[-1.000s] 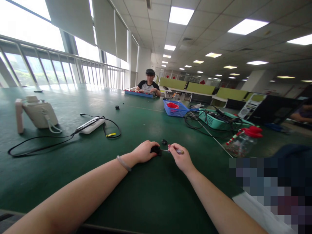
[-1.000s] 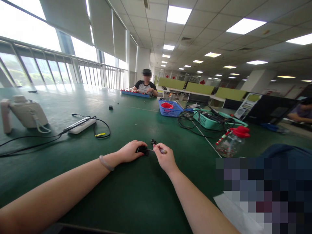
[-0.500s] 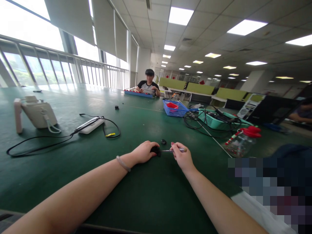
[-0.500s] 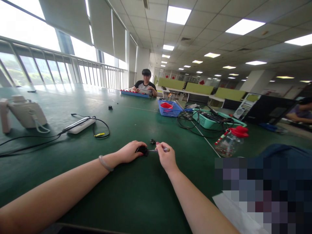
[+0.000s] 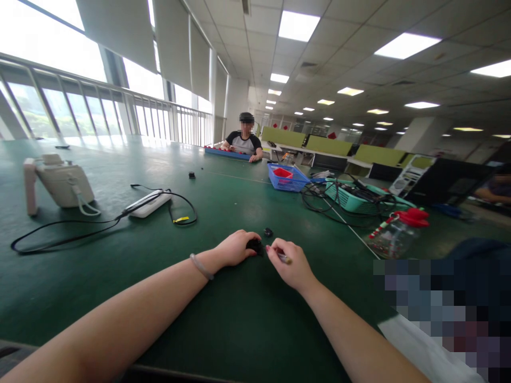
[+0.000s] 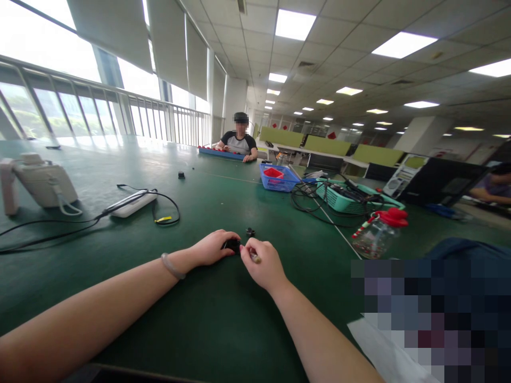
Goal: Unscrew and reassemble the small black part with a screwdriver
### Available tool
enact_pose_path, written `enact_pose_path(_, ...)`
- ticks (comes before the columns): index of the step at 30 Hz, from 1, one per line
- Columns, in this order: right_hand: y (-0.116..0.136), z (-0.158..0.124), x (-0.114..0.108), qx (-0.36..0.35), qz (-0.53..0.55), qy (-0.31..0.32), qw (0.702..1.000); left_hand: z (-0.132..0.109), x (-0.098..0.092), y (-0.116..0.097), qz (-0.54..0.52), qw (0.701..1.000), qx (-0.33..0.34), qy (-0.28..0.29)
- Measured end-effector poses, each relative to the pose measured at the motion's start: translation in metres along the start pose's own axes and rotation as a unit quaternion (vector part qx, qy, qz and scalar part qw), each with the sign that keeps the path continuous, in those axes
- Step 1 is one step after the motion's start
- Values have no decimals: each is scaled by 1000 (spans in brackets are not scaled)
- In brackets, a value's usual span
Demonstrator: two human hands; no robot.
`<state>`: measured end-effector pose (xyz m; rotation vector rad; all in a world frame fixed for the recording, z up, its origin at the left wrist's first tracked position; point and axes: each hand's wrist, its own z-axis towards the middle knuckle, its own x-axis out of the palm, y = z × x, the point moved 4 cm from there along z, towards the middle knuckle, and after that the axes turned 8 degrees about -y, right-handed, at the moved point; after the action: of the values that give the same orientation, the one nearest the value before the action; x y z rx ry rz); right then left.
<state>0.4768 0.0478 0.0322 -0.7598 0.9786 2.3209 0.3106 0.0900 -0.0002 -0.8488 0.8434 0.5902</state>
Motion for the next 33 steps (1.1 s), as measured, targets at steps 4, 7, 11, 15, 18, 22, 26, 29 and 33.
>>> enact_pose_path(4,15,-5,6,-110,-59,47,991,0,1,2,5,1000,3,-7)
enact_pose_path(7,20,-6,6,-136,-61,42,988,-1,1,2,5,1000,6,-8)
enact_pose_path(11,21,-5,5,-131,-52,36,989,-1,1,1,5,1000,6,-6)
enact_pose_path(15,20,-4,6,-113,-46,41,992,-1,0,1,1,1000,2,-6)
enact_pose_path(18,18,-3,6,-95,-37,39,994,0,1,1,-3,1000,4,-5)
enact_pose_path(22,6,1,2,-18,0,4,1000,0,1,2,-2,1000,-4,1)
enact_pose_path(26,-22,6,-1,107,85,-42,990,0,0,2,1,1000,-18,10)
enact_pose_path(29,-36,6,-2,161,121,-68,977,0,0,1,2,1000,-23,8)
enact_pose_path(33,-25,2,-4,125,134,-60,981,0,0,1,3,1000,-20,8)
